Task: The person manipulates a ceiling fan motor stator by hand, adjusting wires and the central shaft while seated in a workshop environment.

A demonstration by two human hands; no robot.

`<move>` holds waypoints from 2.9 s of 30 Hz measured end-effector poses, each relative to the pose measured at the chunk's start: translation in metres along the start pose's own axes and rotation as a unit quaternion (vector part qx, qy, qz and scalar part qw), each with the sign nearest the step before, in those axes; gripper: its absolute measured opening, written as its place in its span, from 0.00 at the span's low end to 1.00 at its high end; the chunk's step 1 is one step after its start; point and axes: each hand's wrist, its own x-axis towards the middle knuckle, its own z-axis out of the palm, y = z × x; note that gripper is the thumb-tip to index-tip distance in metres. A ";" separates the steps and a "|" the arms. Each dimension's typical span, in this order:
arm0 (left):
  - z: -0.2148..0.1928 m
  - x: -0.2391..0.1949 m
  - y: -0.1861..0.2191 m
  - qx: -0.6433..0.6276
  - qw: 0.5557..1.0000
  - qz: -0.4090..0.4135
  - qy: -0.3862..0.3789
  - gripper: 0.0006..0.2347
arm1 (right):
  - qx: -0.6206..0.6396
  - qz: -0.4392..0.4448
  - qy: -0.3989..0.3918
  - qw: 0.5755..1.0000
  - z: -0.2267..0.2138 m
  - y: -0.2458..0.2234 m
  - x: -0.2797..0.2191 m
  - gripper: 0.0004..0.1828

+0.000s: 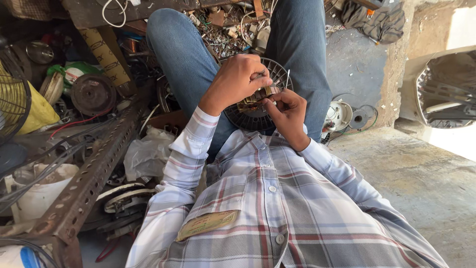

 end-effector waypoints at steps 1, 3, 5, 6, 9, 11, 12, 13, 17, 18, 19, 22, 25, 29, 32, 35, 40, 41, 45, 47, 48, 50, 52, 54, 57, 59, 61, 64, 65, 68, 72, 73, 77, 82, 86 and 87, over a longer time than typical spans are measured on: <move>0.002 0.000 -0.005 -0.004 1.000 0.003 0.003 0.08 | 0.000 -0.001 -0.003 1.000 -0.001 -0.001 -0.003 0.06; 0.005 0.004 -0.017 -0.004 1.000 -0.014 -0.004 0.08 | 0.002 -0.007 -0.008 1.000 -0.003 -0.002 -0.003 0.05; 0.013 -0.001 -0.027 -0.013 0.999 -0.036 -0.008 0.08 | 0.071 0.013 0.010 0.997 -0.007 -0.004 -0.004 0.04; 0.016 -0.001 -0.031 -0.019 0.999 -0.045 -0.005 0.09 | 0.106 0.021 0.020 0.994 -0.008 -0.006 -0.002 0.04; 0.020 -0.008 -0.038 -0.029 0.998 -0.049 0.022 0.10 | 0.143 -0.024 -0.012 0.989 -0.021 -0.017 0.021 0.11; 0.018 -0.018 -0.036 -0.011 0.997 -0.054 0.046 0.10 | 0.087 -0.093 -0.140 0.982 -0.032 -0.023 0.043 0.17; 0.016 -0.022 -0.034 0.010 0.996 -0.057 0.061 0.09 | 0.058 -0.131 -0.204 0.969 -0.035 -0.024 0.054 0.21; 0.014 -0.025 -0.031 0.030 0.995 -0.060 0.076 0.09 | 0.066 -0.100 -0.235 0.965 -0.032 -0.023 0.062 0.21; 0.006 -0.038 -0.008 0.095 0.980 -0.108 0.139 0.09 | 0.079 -0.016 -0.303 0.950 -0.023 -0.011 0.070 0.24; 0.005 -0.045 0.003 0.100 0.974 -0.127 0.161 0.09 | 0.078 -0.006 -0.307 0.949 -0.023 -0.008 0.071 0.24; 0.004 -0.052 0.013 0.105 0.967 -0.145 0.182 0.10 | 0.103 0.024 -0.316 0.943 -0.022 -0.004 0.074 0.24; 0.010 -0.068 0.049 0.064 0.958 -0.194 0.201 0.09 | 0.142 0.086 -0.344 0.924 -0.023 0.005 0.081 0.25; 0.022 -0.081 0.076 0.068 0.963 -0.205 0.164 0.09 | 0.127 0.063 -0.364 0.920 -0.027 0.009 0.083 0.26; 0.038 -0.091 0.084 0.077 0.976 -0.177 0.100 0.05 | 0.082 -0.042 -0.271 0.958 -0.029 0.012 0.076 0.19; 0.049 -0.099 0.084 0.073 0.987 -0.135 0.051 0.06 | -0.046 -0.299 -0.154 0.941 -0.037 0.011 0.044 0.07; 0.040 -0.101 0.080 0.102 0.990 -0.087 0.041 0.04 | -0.146 -0.366 -0.180 0.901 -0.035 0.000 0.019 0.07; 0.007 -0.081 0.084 0.202 0.978 0.021 0.043 0.05 | -0.093 -0.253 -0.157 0.950 -0.029 -0.010 -0.004 0.10; 0.005 -0.076 0.086 0.204 0.977 0.040 0.052 0.05 | -0.071 -0.213 -0.147 0.963 -0.028 -0.009 -0.010 0.10; -0.002 -0.029 0.067 0.249 0.960 0.099 0.077 0.06 | 0.013 -0.052 -0.083 0.995 -0.019 0.000 0.000 0.03; 0.001 -0.012 0.049 0.234 0.966 0.082 0.075 0.07 | -0.008 -0.021 -0.071 0.997 -0.016 0.005 0.000 0.03; 0.005 -0.004 0.039 0.204 0.974 0.066 0.077 0.07 | -0.019 -0.007 -0.065 0.998 -0.016 0.006 0.002 0.04; 0.012 0.004 0.020 0.166 0.983 0.027 0.078 0.08 | -0.064 -0.030 -0.057 0.996 -0.019 0.004 0.004 0.05; 0.013 0.002 0.004 0.153 0.985 -0.022 0.078 0.08 | -0.052 -0.050 -0.044 0.996 -0.022 0.000 0.010 0.05; 0.011 -0.005 -0.007 0.129 0.988 -0.026 0.081 0.09 | 0.020 -0.064 -0.028 0.997 -0.025 -0.005 0.017 0.04; 0.010 -0.014 -0.012 0.073 0.993 -0.040 0.081 0.10 | 0.140 0.011 -0.081 0.987 -0.027 -0.011 0.031 0.05; 0.007 -0.012 -0.013 0.055 0.993 -0.036 0.094 0.10 | 0.130 0.008 -0.090 0.987 -0.027 -0.014 0.045 0.06; 0.008 -0.014 -0.011 0.059 0.991 -0.029 0.117 0.09 | 0.120 -0.011 -0.096 0.988 -0.028 -0.018 0.047 0.08; 0.010 -0.017 -0.005 0.047 0.991 -0.021 0.124 0.10 | 0.092 -0.080 -0.081 0.989 -0.030 -0.024 0.043 0.08; 0.011 -0.015 -0.004 0.035 0.991 -0.014 0.126 0.10 | 0.069 -0.105 -0.071 0.990 -0.030 -0.025 0.041 0.08; 0.012 -0.012 0.000 0.004 0.992 0.002 0.127 0.09 | 0.036 -0.145 -0.059 0.987 -0.032 -0.029 0.030 0.09; 0.016 -0.009 0.011 -0.043 0.990 0.008 0.136 0.09 | -0.037 -0.179 -0.050 0.982 -0.031 -0.031 0.027 0.15; 0.015 -0.008 0.012 -0.057 0.988 0.004 0.141 0.09 | -0.045 -0.181 -0.050 0.981 -0.030 -0.032 0.027 0.17; 0.016 -0.011 0.007 -0.026 0.989 0.008 0.144 0.09 | -0.064 -0.167 -0.058 0.982 -0.023 -0.031 0.024 0.20; 0.025 -0.016 -0.010 0.035 0.992 -0.040 0.115 0.10 | -0.075 -0.167 -0.071 0.981 -0.020 -0.025 0.027 0.22; 0.025 -0.018 -0.019 0.089 0.985 -0.022 0.145 0.08 | -0.068 -0.150 -0.081 0.983 -0.022 -0.021 0.028 0.22; 0.023 -0.018 -0.019 0.043 0.987 -0.020 0.151 0.08 | -0.068 -0.145 -0.082 0.984 -0.023 -0.020 0.028 0.23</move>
